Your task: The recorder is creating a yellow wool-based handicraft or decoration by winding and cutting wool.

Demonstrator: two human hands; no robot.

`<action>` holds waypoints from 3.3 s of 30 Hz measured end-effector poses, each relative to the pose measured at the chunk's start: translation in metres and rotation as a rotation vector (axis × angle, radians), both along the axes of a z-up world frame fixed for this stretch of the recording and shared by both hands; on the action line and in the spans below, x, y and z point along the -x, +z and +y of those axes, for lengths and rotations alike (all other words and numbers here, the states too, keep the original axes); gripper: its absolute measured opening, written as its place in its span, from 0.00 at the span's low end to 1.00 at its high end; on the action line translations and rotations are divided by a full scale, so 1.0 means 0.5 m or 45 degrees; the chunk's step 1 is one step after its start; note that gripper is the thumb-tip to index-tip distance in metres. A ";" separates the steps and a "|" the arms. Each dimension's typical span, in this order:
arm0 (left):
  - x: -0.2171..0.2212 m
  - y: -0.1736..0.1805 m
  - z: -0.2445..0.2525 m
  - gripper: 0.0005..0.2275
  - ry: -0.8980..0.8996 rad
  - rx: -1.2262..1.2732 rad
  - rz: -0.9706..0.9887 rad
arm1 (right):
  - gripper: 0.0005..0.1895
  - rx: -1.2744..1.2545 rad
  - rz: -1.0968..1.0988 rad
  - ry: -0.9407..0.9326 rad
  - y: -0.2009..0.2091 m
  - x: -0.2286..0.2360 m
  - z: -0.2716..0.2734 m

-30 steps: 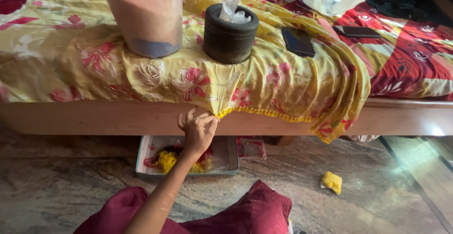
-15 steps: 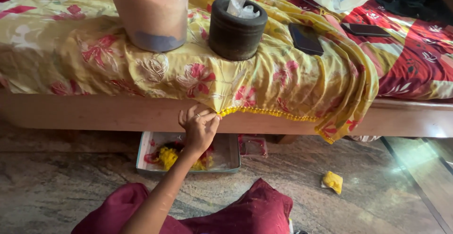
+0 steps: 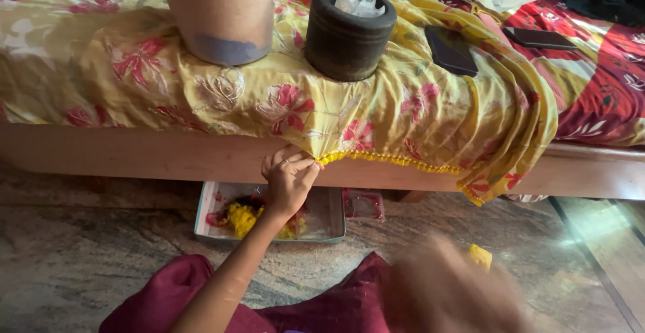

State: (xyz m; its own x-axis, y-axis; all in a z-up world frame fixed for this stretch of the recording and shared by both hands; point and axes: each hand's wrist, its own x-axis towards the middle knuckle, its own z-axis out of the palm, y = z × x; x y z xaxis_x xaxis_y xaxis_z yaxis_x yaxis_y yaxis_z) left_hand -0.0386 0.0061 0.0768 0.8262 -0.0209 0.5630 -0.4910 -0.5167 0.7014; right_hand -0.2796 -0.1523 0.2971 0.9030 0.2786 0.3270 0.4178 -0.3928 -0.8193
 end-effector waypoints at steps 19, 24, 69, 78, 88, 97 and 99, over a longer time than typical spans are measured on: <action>-0.041 0.006 0.035 0.11 -0.703 0.697 0.774 | 0.04 0.316 -0.006 -0.088 -0.246 -0.456 -0.015; -0.015 0.022 0.028 0.09 -0.462 0.453 0.618 | 0.04 0.448 -0.223 -0.078 -0.257 -0.461 -0.014; 0.040 0.012 -0.012 0.07 0.176 0.224 0.118 | 0.17 0.681 -0.725 0.055 -0.237 -0.400 -0.019; 0.070 0.036 -0.019 0.06 0.469 0.022 -0.210 | 0.02 1.011 -1.001 0.414 -0.189 -0.574 0.070; 0.057 0.018 -0.026 0.05 0.402 0.135 -0.125 | 0.05 0.324 -0.621 -0.062 -0.250 -0.464 0.017; 0.045 0.011 -0.031 0.07 -0.038 0.825 0.331 | 0.06 0.383 -0.059 -0.208 -0.372 -0.491 0.000; 0.046 0.011 -0.024 0.07 0.020 0.696 0.264 | 0.06 0.394 -0.013 -0.234 -0.340 -0.469 -0.009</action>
